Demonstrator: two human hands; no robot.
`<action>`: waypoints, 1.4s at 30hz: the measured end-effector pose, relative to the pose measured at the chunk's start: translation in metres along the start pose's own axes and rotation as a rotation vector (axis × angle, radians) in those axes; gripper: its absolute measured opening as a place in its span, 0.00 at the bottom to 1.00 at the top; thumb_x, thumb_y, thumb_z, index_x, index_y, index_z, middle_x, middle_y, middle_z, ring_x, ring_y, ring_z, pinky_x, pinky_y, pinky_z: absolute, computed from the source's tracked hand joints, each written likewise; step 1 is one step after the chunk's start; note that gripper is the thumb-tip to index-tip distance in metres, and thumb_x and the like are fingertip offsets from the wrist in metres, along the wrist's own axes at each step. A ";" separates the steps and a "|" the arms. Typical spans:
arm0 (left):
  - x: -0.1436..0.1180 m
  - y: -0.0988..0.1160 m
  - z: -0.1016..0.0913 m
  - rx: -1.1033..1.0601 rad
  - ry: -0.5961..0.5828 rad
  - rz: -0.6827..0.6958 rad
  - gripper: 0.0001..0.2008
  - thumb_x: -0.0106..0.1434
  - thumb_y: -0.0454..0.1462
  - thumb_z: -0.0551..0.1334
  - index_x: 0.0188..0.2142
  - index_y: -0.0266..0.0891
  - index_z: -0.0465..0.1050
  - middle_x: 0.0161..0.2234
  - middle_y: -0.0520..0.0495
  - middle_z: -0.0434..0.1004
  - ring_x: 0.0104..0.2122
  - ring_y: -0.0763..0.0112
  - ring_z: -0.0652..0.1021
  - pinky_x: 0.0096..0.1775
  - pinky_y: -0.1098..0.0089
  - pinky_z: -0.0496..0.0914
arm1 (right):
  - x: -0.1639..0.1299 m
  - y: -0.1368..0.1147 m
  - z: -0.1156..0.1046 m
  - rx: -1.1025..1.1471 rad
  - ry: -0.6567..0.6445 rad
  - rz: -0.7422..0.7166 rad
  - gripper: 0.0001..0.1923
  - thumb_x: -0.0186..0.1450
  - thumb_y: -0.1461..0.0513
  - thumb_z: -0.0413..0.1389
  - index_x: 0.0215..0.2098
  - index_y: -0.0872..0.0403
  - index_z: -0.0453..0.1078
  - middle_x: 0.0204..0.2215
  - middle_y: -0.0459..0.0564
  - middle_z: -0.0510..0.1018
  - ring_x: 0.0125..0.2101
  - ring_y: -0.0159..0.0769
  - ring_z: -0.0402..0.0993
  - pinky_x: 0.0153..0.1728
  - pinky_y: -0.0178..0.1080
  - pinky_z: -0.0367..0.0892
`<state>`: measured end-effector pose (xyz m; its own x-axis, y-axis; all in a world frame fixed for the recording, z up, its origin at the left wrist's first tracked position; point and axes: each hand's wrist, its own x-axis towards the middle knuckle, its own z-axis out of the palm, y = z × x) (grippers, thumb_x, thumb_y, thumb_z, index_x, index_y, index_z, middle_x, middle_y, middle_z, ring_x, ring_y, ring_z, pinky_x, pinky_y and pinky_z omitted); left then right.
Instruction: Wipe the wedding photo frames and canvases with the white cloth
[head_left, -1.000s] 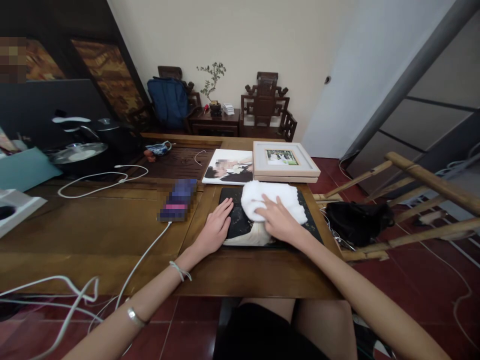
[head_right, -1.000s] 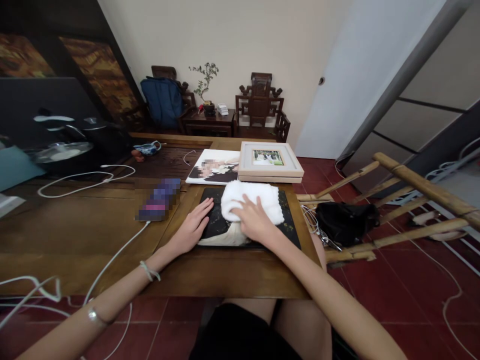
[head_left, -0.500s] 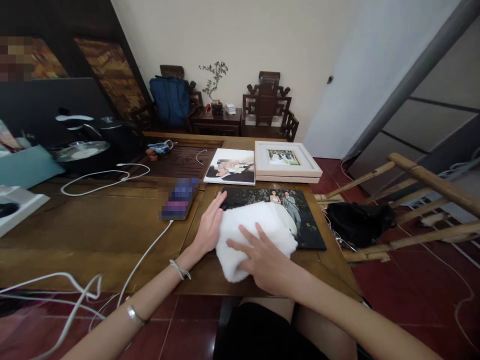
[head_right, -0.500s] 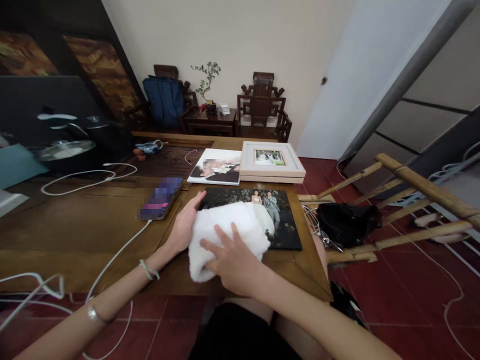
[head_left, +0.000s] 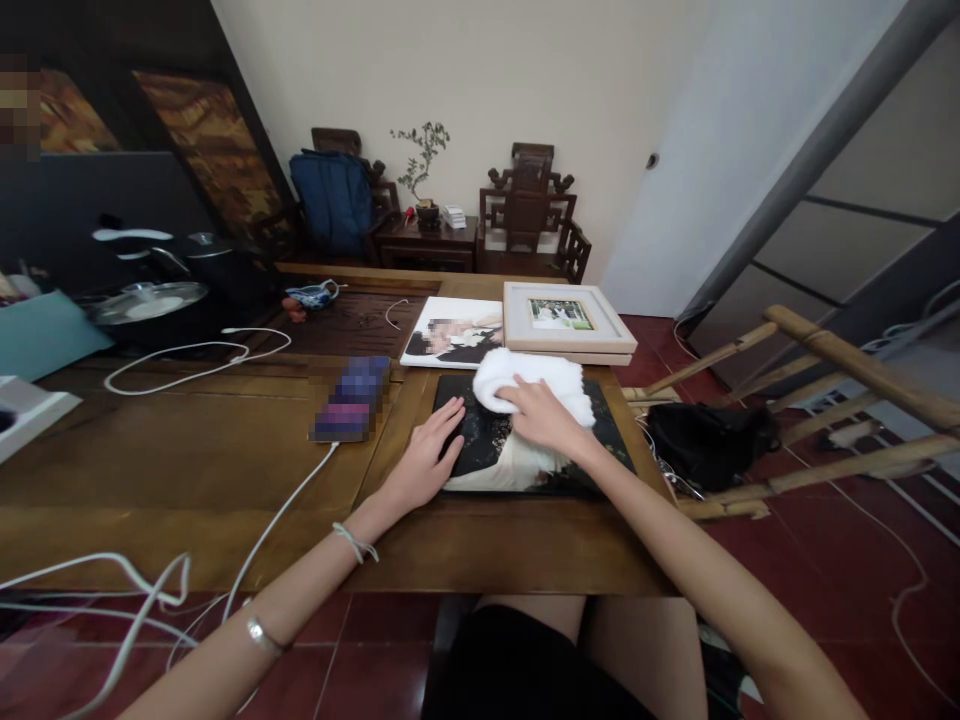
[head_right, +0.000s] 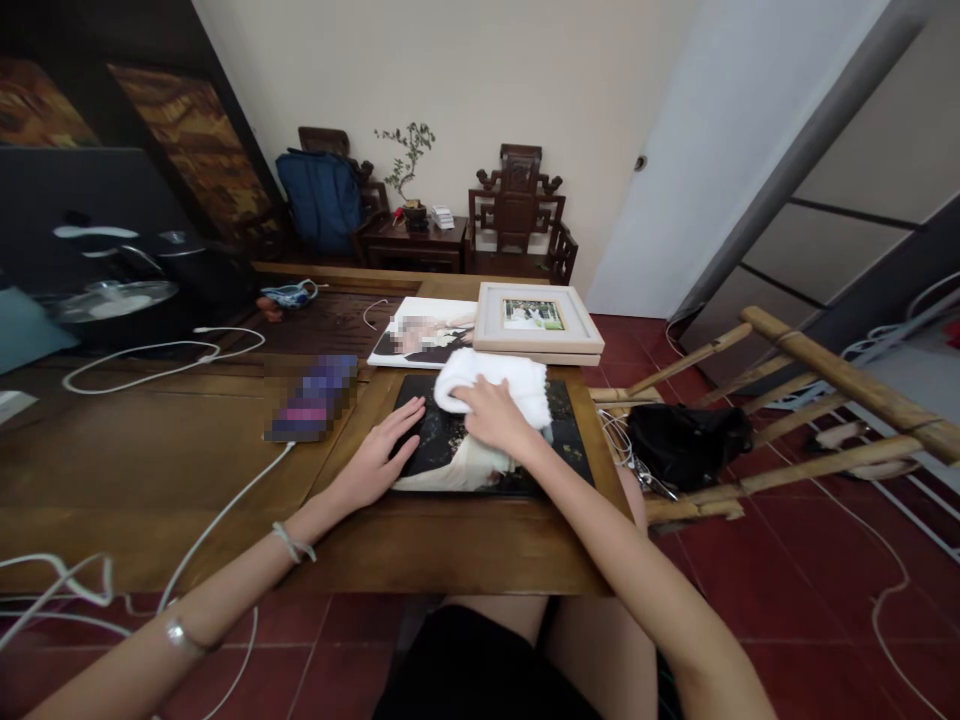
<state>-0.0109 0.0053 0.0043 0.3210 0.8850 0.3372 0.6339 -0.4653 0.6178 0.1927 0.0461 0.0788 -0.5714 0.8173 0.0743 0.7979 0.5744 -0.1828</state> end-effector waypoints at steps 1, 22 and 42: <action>0.000 -0.002 0.001 0.001 0.014 0.008 0.22 0.66 0.40 0.49 0.59 0.40 0.59 0.61 0.40 0.58 0.62 0.60 0.58 0.59 0.51 0.53 | 0.014 -0.007 0.000 0.024 0.002 -0.022 0.28 0.55 0.73 0.44 0.52 0.55 0.66 0.47 0.58 0.74 0.52 0.49 0.64 0.49 0.51 0.57; 0.000 -0.001 0.001 -0.020 0.043 0.046 0.21 0.66 0.38 0.49 0.59 0.41 0.59 0.61 0.42 0.58 0.62 0.62 0.57 0.60 0.51 0.54 | -0.085 0.088 -0.004 0.009 0.089 0.087 0.25 0.47 0.74 0.42 0.38 0.55 0.70 0.49 0.55 0.74 0.54 0.47 0.64 0.57 0.58 0.47; 0.001 0.001 -0.003 0.010 -0.009 0.022 0.21 0.66 0.38 0.49 0.58 0.39 0.59 0.61 0.41 0.58 0.62 0.63 0.57 0.60 0.52 0.52 | -0.100 0.067 -0.013 0.061 -0.009 -0.029 0.24 0.47 0.74 0.41 0.36 0.53 0.69 0.46 0.52 0.75 0.50 0.42 0.67 0.57 0.50 0.50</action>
<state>-0.0119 0.0059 0.0076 0.3409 0.8747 0.3445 0.6334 -0.4845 0.6034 0.3062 0.0035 0.0719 -0.5960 0.7998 0.0713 0.7681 0.5937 -0.2399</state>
